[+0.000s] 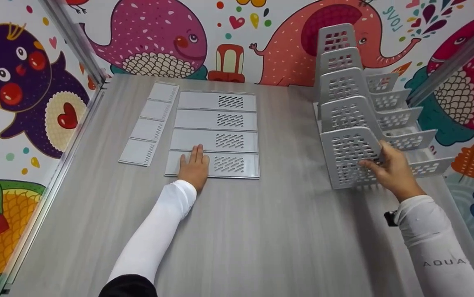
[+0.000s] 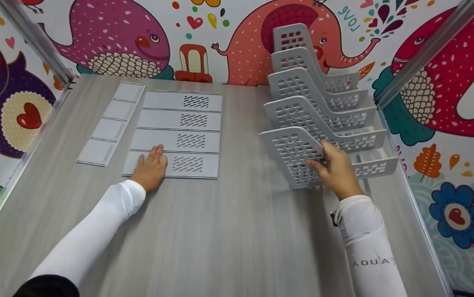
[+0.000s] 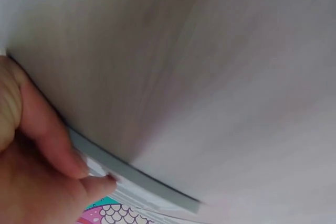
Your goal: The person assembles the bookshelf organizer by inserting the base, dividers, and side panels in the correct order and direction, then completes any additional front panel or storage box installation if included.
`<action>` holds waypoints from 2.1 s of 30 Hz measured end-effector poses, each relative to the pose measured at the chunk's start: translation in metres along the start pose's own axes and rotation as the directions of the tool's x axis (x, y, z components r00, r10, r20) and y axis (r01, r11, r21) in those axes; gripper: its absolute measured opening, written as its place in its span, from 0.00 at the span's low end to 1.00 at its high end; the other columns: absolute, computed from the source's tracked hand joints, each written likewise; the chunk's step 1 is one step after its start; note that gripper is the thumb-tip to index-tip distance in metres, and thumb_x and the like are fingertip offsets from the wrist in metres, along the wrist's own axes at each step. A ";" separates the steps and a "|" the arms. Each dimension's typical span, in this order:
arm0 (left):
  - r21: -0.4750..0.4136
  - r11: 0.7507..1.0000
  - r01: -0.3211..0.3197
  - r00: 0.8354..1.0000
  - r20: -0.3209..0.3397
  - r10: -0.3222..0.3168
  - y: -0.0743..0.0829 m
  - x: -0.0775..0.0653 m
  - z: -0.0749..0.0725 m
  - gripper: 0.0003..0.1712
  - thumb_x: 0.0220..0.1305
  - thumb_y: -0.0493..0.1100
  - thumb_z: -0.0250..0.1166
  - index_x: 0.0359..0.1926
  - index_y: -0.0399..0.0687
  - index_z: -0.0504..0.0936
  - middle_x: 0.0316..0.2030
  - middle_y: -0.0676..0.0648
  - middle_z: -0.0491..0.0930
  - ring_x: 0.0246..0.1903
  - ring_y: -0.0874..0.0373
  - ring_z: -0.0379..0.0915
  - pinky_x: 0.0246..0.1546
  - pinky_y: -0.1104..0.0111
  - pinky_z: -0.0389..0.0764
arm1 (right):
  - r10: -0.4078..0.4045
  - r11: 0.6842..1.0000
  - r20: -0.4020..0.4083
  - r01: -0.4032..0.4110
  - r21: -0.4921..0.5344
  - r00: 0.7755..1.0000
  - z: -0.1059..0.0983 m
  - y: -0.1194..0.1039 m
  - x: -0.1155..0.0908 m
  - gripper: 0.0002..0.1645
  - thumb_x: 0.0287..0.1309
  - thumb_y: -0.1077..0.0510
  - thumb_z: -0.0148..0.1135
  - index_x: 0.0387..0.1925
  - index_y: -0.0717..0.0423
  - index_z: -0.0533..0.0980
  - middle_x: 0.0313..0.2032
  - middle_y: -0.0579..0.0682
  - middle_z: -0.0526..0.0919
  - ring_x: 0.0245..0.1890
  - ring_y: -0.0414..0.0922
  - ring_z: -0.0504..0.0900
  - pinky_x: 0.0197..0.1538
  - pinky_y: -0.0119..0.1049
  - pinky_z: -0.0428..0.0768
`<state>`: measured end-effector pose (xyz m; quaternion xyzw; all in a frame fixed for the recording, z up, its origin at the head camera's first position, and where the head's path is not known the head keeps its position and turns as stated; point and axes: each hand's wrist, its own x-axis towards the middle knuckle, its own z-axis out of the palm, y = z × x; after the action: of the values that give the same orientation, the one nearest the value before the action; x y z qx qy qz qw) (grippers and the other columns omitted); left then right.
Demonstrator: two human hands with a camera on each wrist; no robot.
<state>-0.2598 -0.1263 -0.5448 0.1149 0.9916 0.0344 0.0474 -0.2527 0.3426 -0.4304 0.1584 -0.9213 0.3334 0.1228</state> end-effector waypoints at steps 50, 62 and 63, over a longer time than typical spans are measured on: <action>-0.276 0.953 -0.125 0.912 0.346 0.220 0.043 0.004 -0.024 0.28 0.70 0.48 0.52 0.69 0.70 0.62 0.74 0.37 0.43 0.73 0.35 0.33 0.73 0.47 0.46 | -0.268 0.841 0.127 0.296 -0.453 0.955 0.122 -0.068 0.016 0.09 0.45 0.60 0.71 0.21 0.52 0.76 0.21 0.51 0.85 0.24 0.51 0.84 0.33 0.48 0.73; -0.303 0.947 -0.103 0.919 0.336 0.207 0.042 0.003 -0.022 0.29 0.68 0.45 0.52 0.68 0.70 0.63 0.74 0.37 0.43 0.73 0.35 0.32 0.73 0.47 0.43 | -0.455 0.846 -0.047 0.415 -0.336 0.889 0.131 -0.084 0.028 0.06 0.43 0.59 0.72 0.24 0.52 0.81 0.23 0.48 0.86 0.23 0.46 0.85 0.30 0.40 0.66; -0.305 0.947 -0.103 0.918 0.336 0.208 0.042 0.003 -0.022 0.29 0.68 0.45 0.52 0.68 0.70 0.63 0.74 0.37 0.43 0.73 0.35 0.32 0.73 0.47 0.43 | -0.458 0.841 -0.040 0.419 -0.341 0.888 0.133 -0.084 0.028 0.06 0.44 0.59 0.72 0.24 0.52 0.81 0.23 0.48 0.86 0.24 0.46 0.85 0.31 0.40 0.67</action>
<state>-0.2558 -0.0859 -0.5203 0.1908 0.9380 0.1567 0.2432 -0.2626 0.1884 -0.4720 0.3226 -0.8932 0.1498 0.2753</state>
